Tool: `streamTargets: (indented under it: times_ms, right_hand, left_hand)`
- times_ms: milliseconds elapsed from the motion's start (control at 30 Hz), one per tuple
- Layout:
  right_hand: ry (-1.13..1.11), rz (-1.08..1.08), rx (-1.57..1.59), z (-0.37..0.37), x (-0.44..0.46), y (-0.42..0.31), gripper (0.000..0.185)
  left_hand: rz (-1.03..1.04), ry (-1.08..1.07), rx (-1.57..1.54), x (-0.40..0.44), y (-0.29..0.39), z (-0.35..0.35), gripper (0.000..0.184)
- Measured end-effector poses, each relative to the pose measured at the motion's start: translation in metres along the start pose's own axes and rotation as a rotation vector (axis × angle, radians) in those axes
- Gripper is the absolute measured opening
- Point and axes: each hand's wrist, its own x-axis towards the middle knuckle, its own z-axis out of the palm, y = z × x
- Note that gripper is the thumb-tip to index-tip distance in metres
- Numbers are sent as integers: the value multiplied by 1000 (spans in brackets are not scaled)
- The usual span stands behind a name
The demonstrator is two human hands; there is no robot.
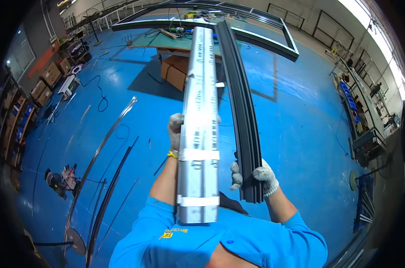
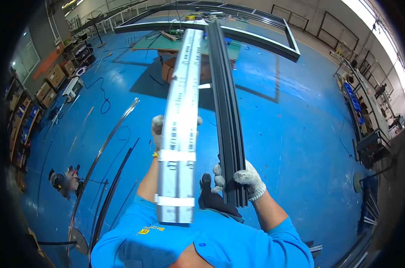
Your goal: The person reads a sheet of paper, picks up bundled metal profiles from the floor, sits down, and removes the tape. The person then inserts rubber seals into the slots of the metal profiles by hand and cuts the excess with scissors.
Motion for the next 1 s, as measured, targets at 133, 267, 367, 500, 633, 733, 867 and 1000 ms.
streamTargets:
  times_ms: [133,267,367,500,633,733,867,1000]
  right_hand:
    - [-122,355,336,-123,38,4,91]
    - [-170,243,-142,-164,166,19,75]
    - [-221,210,-621,-222,240,65,78]
    - [-295,188,-767,-318,323,110,75]
    - [-436,307,-403,-340,442,152,78]
    - [-386,272,-406,-369,509,188,82]
    - [-269,214,-413,-331,584,186,78]
    - [-192,115,-471,-353,718,190,73]
  left_hand:
    - [-158,-321,-137,39,0,-5,74]
    - [-55,-383,170,83,102,-96,67]
    - [9,-406,298,61,146,-150,66]
    - [56,-384,285,24,159,-247,68]
    - [72,-349,233,18,237,-332,69]
    - [79,-371,213,36,313,-394,71]
    - [38,-337,302,90,435,-436,78]
    - [127,-133,288,120,527,-542,77]
